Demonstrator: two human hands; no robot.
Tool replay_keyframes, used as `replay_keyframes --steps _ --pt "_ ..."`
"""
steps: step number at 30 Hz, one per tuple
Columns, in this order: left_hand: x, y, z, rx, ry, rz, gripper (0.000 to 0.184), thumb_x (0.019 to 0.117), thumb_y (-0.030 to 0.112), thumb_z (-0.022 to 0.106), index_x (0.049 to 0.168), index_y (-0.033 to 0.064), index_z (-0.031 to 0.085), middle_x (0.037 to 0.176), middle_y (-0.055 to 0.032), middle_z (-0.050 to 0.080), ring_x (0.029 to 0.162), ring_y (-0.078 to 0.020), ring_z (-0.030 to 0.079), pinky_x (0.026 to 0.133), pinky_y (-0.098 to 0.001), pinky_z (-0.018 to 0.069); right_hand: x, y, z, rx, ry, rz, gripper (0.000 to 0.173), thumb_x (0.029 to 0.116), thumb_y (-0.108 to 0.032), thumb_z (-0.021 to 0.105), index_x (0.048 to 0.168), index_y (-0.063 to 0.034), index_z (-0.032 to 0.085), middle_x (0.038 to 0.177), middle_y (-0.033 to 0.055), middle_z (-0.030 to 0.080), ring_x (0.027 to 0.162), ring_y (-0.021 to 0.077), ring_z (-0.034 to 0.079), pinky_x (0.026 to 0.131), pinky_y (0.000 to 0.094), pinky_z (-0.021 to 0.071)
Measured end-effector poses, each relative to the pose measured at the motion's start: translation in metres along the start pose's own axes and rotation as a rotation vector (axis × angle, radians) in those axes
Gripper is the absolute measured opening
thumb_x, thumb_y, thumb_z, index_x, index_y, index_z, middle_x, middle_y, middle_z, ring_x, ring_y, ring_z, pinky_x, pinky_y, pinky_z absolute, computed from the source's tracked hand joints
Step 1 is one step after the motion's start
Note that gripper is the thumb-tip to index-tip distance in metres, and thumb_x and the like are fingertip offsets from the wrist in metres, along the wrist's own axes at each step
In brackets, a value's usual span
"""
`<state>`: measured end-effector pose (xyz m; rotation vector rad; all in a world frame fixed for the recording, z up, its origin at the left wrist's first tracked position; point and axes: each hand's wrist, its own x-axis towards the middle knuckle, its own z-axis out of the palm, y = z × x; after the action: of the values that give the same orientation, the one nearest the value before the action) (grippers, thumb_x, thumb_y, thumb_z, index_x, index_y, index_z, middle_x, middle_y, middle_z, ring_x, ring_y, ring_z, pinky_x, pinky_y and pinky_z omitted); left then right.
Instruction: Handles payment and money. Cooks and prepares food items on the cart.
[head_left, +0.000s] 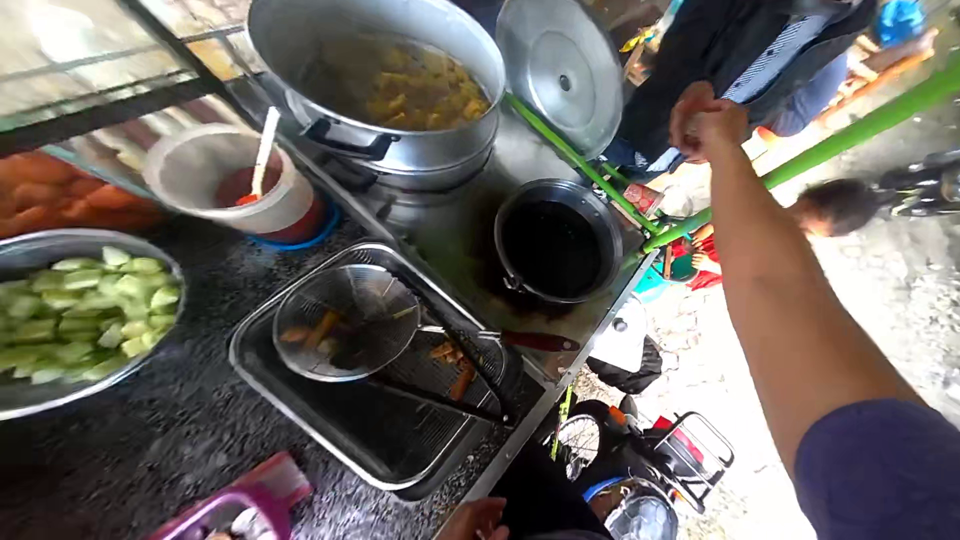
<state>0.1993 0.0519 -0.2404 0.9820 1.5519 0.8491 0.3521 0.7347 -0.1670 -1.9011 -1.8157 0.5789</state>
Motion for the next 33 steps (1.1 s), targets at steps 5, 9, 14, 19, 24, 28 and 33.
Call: replay_keyframes --steps 5,9,14,19,24,28,33 --pt "0.025 0.011 0.015 -0.166 -0.005 -0.259 0.038 0.1052 0.029 0.057 0.127 -0.0007 0.066 0.115 -0.0158 0.073 0.102 -0.0243 0.072 0.092 -0.0443 0.0572 0.012 0.012 0.000 -0.075 -0.046 -0.173 0.049 0.0996 -0.013 0.055 0.145 0.0037 0.048 0.139 0.0258 0.056 0.117 0.0311 0.063 0.099 0.0509 0.0517" --pt "0.051 0.013 0.024 -0.447 0.010 -0.370 0.046 0.1061 0.034 0.053 0.136 -0.0010 0.057 0.119 -0.0146 0.070 0.103 -0.0206 0.070 0.095 -0.0405 0.0553 -0.100 -0.027 -0.010 -0.053 -0.047 -0.434 0.064 0.1034 -0.031 0.057 0.154 0.0044 0.038 0.154 0.0316 0.041 0.144 0.0397 0.043 0.120 0.0469 0.0355" --pt "0.082 0.002 0.037 -0.567 -0.036 -0.282 0.051 0.1055 0.024 0.051 0.151 0.0032 0.042 0.127 -0.0161 0.064 0.105 -0.0192 0.066 0.094 -0.0382 0.0535 -0.331 -0.027 0.071 -0.005 -0.649 -0.921 0.042 0.0946 -0.039 0.072 0.127 -0.0132 0.072 0.145 0.0248 0.051 0.137 0.0468 0.045 0.110 0.0671 0.0396" --pt "0.115 0.017 0.054 -0.797 -0.088 -0.215 0.067 0.0999 0.024 0.063 0.155 0.0021 0.032 0.138 -0.0179 0.058 0.117 -0.0219 0.062 0.099 -0.0394 0.0520 -0.420 -0.042 0.092 -0.465 -1.088 -0.714 0.057 0.1048 -0.063 0.038 0.158 -0.0413 0.040 0.144 0.0291 0.052 0.121 0.0475 0.058 0.098 0.0654 0.0461" --pt "0.113 0.018 0.069 -1.306 0.119 -0.140 0.022 0.1074 0.007 0.041 0.126 0.0039 0.054 0.107 -0.0006 0.067 0.097 -0.0099 0.065 0.089 -0.0303 0.0545 -0.460 -0.069 0.089 -0.744 -1.238 -0.833 0.062 0.1083 -0.059 0.030 0.148 -0.0186 0.056 0.120 0.0292 0.067 0.112 0.0485 0.065 0.094 0.0648 0.0492" --pt "0.091 0.023 0.062 -1.303 0.176 -0.130 0.019 0.1093 0.014 0.044 0.120 0.0029 0.055 0.093 -0.0014 0.068 0.085 -0.0114 0.068 0.084 -0.0309 0.0573 -0.474 -0.089 0.096 -0.774 -1.252 -0.838 0.070 0.1084 -0.058 0.032 0.128 -0.0012 0.067 0.114 0.0283 0.069 0.114 0.0460 0.065 0.098 0.0627 0.0484" --pt "0.017 0.033 0.011 -1.263 0.054 -0.094 0.046 0.1083 0.014 0.046 0.147 0.0050 0.024 0.096 -0.0079 0.066 0.084 -0.0189 0.072 0.082 -0.0370 0.0612 -0.477 -0.117 0.058 -0.486 -1.068 -0.798 0.067 0.0931 -0.063 0.064 0.098 0.0032 0.072 0.088 0.0221 0.070 0.088 0.0398 0.068 0.082 0.0615 0.0527"
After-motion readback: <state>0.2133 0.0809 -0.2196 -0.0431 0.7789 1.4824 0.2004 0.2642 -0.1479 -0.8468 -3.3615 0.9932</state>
